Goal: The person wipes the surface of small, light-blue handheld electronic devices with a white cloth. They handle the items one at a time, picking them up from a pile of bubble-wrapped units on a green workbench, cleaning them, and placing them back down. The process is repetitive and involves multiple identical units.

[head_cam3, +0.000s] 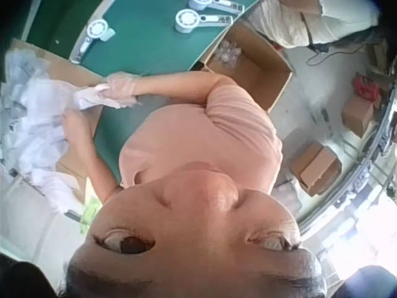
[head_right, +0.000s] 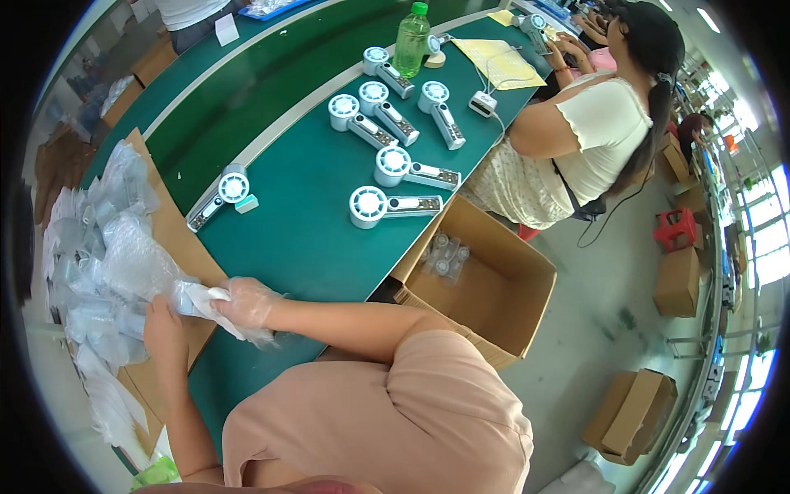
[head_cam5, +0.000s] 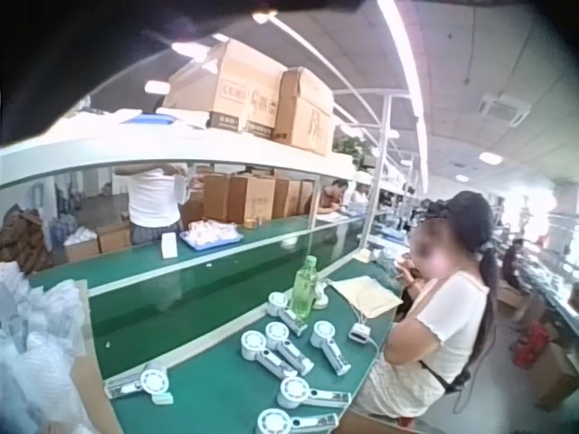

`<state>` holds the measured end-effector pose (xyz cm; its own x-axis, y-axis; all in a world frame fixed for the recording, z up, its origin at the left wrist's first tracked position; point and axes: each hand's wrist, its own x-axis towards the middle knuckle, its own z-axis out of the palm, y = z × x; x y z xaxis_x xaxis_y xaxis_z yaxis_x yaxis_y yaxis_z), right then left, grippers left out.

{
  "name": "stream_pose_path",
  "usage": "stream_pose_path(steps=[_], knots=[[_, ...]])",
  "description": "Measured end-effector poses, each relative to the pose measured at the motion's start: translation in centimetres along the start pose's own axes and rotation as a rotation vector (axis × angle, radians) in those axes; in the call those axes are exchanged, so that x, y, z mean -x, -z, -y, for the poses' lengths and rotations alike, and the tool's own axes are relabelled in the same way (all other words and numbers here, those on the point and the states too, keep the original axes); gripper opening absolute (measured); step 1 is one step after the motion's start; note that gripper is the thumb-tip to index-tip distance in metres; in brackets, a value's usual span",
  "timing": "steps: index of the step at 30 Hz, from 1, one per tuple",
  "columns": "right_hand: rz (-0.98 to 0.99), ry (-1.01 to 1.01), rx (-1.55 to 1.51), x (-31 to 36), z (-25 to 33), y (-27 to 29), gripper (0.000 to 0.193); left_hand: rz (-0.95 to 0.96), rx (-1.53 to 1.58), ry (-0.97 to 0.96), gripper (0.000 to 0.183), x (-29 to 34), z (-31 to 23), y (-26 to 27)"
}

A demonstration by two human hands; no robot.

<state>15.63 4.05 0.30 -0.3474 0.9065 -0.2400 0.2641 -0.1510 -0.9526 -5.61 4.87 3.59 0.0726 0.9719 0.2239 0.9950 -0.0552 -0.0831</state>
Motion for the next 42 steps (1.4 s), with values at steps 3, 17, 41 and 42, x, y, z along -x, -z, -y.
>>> stream_pose_path(steps=[3,17,41,42], knots=[[0.002,0.008,-0.027,-0.5,-0.3,0.5,0.044,0.075,0.069,0.038,0.012,0.5,-0.4,-0.3],[0.014,-0.078,-0.903,1.3,-0.3,-2.3,0.046,-0.289,0.393,-0.330,0.014,-1.5,-3.7,1.6],[-0.164,0.061,-0.775,2.8,2.4,0.4,0.049,-0.150,1.122,0.083,0.021,-0.9,-5.8,-2.0],[-0.160,0.053,-0.798,3.1,2.1,-0.1,0.049,-0.202,0.942,0.029,0.018,-0.8,-5.6,-1.4]])
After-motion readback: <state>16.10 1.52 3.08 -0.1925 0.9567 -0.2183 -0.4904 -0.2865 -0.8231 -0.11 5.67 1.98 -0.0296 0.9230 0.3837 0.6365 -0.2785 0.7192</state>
